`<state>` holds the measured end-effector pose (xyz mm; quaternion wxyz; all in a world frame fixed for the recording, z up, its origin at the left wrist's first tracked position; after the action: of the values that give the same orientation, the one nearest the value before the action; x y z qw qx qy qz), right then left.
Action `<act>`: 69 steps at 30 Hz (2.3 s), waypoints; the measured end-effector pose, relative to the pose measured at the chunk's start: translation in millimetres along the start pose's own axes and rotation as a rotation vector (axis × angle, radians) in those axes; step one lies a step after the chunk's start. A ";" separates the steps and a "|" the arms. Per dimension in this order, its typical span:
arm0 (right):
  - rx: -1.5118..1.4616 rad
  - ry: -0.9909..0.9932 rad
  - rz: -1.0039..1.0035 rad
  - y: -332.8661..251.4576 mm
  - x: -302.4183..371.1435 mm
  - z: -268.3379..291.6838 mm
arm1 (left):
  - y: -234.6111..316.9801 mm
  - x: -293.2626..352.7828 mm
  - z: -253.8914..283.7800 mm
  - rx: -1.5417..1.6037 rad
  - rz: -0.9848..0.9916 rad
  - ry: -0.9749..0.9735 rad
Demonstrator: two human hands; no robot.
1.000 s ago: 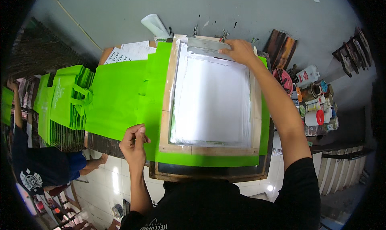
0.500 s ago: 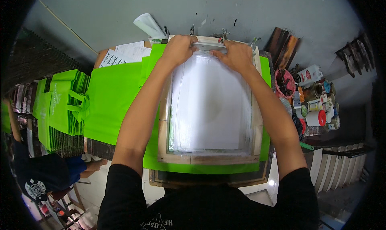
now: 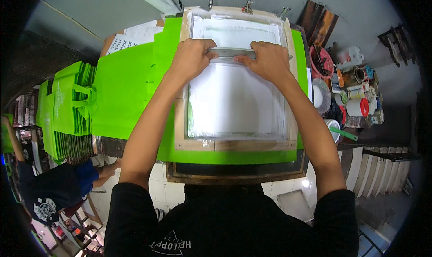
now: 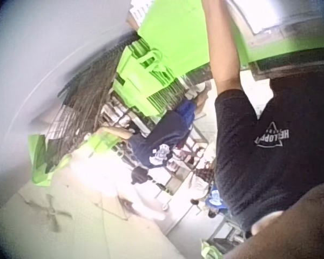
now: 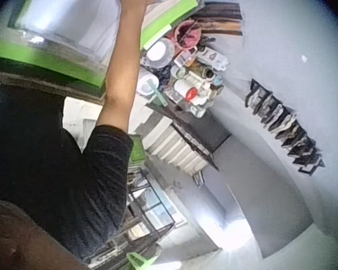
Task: The person performs screen printing on green tote bags by placing a bag on a flat surface, lowering a screen frame over it, and using a squeegee to spread white ink across the screen. They then lift the screen and move the printed bag to a stack.
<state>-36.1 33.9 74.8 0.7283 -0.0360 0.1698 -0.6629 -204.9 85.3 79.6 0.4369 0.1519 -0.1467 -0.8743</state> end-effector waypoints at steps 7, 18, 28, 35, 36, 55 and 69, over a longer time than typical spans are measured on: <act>-0.100 0.016 0.016 -33.4 75.9 0.5 | 28.9 79.3 0.3 -0.009 -0.051 -0.033; -0.053 -0.062 0.001 -82.2 189.8 -3.4 | 71.4 193.0 8.4 0.037 -0.134 0.073; -0.157 0.132 0.216 -93.1 219.5 17.4 | 13.0 254.4 -17.0 -0.166 -0.020 0.318; -0.076 0.543 0.431 -114.9 187.6 154.3 | 43.0 234.6 102.2 0.046 -0.135 0.819; -0.053 0.575 0.433 -118.6 172.8 176.2 | 51.8 225.8 123.5 0.085 -0.151 0.898; -0.161 0.463 0.172 -90.4 -42.8 337.6 | -141.7 174.7 73.5 0.268 0.514 0.189; -0.203 0.476 0.236 -69.7 -90.5 365.2 | -184.3 146.0 19.4 0.205 0.355 0.109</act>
<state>-0.6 51.0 455.5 0.7327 0.0678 0.4046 -0.5430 -428.7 75.6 5.5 0.5735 0.2143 -0.2354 -0.7548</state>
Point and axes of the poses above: each hand's wrist, its own x-axis away from the middle knuckle, its own z-axis out of the back of the hand, y = z × x, the point moved 10 cm from there along -x, towards the middle knuckle, and after that the axes turned 10 degrees about -x, right-handed, at the moved point
